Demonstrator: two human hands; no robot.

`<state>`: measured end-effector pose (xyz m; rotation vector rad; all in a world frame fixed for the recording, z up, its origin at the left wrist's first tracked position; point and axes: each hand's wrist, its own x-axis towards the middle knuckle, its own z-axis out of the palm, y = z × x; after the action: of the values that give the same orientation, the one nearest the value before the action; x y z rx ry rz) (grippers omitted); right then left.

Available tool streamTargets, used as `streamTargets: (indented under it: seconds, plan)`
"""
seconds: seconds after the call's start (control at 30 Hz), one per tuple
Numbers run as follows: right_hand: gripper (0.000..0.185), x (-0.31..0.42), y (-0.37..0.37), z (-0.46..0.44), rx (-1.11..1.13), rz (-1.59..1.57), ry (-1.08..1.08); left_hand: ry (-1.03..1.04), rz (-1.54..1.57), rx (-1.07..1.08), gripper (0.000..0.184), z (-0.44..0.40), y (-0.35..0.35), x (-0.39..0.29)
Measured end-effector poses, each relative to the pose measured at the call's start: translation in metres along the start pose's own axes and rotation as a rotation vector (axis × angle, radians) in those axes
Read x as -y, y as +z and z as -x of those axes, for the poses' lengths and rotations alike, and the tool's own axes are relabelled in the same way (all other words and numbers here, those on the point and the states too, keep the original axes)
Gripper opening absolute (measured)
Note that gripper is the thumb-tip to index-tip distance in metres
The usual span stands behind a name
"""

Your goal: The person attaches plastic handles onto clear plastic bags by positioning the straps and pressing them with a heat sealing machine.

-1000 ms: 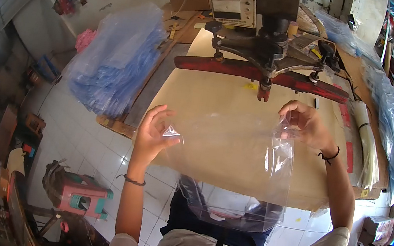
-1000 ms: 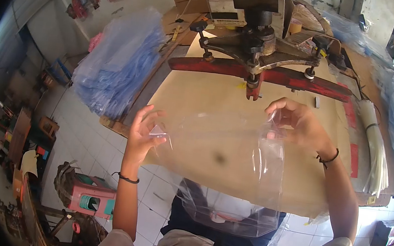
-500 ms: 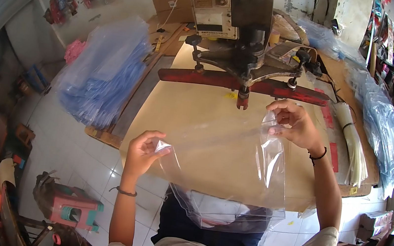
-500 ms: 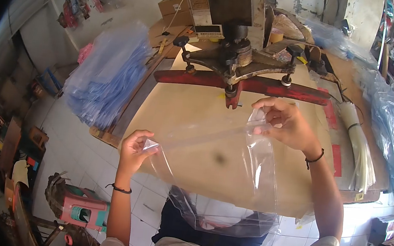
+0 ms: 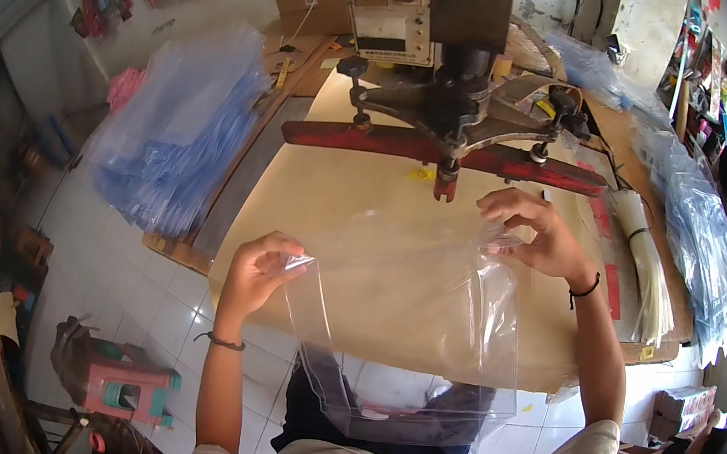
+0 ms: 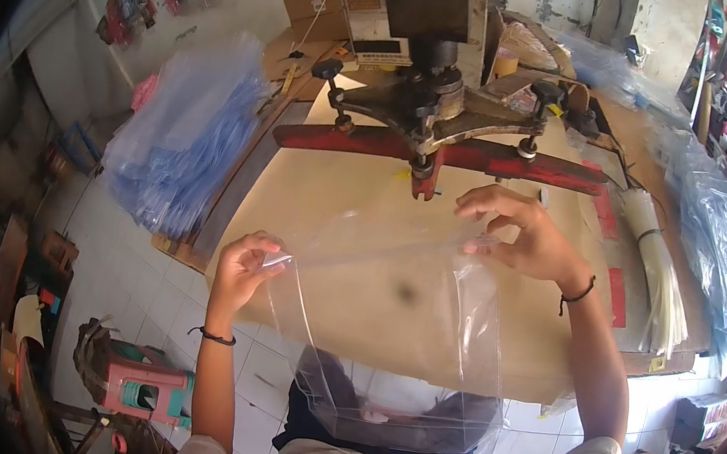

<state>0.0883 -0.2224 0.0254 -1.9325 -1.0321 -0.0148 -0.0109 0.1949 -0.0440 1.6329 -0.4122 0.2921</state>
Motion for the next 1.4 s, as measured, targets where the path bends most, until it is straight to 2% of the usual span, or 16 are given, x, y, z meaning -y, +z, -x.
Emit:
streamTargets:
  seconds: [0.13,0.23,0.43,0.53,0.77,0.97,1.17,1.33,1.4]
  plan:
    - [0.029,-0.010,0.001,0.001,0.019,-0.045,0.030,-0.034,-0.111,-0.009,0.024,0.004,-0.003,0.000]
    - [0.026,-0.009,-0.001,0.000,0.015,0.082,-0.029,-0.046,-0.144,-0.036,0.019,0.005,-0.002,0.000]
    - [0.028,-0.009,0.000,0.000,-0.003,0.043,0.001,-0.066,-0.123,-0.080,0.017,0.004,0.004,-0.003]
    - [0.029,-0.005,0.002,0.001,-0.006,-0.114,0.134,-0.123,-0.077,-0.110,0.016,0.004,0.007,-0.007]
    - [0.032,-0.007,-0.003,0.002,0.051,0.066,0.070,-0.072,-0.122,-0.102,0.016,0.004,0.008,0.000]
    - [0.030,0.001,-0.005,0.002,0.130,0.220,0.092,0.240,-0.735,-0.097,0.012,-0.006,0.022,-0.015]
    - [0.027,0.010,-0.006,0.002,0.193,0.278,0.207,-0.020,-0.529,0.006,0.022,-0.002,0.022,-0.012]
    - [0.025,0.000,-0.007,0.004,0.172,0.254,0.140,0.111,-0.595,0.105,0.027,-0.008,0.027,-0.026]
    - [0.025,-0.003,-0.006,0.005,0.137,0.109,0.157,0.114,-0.619,0.131,0.030,-0.008,0.024,-0.023]
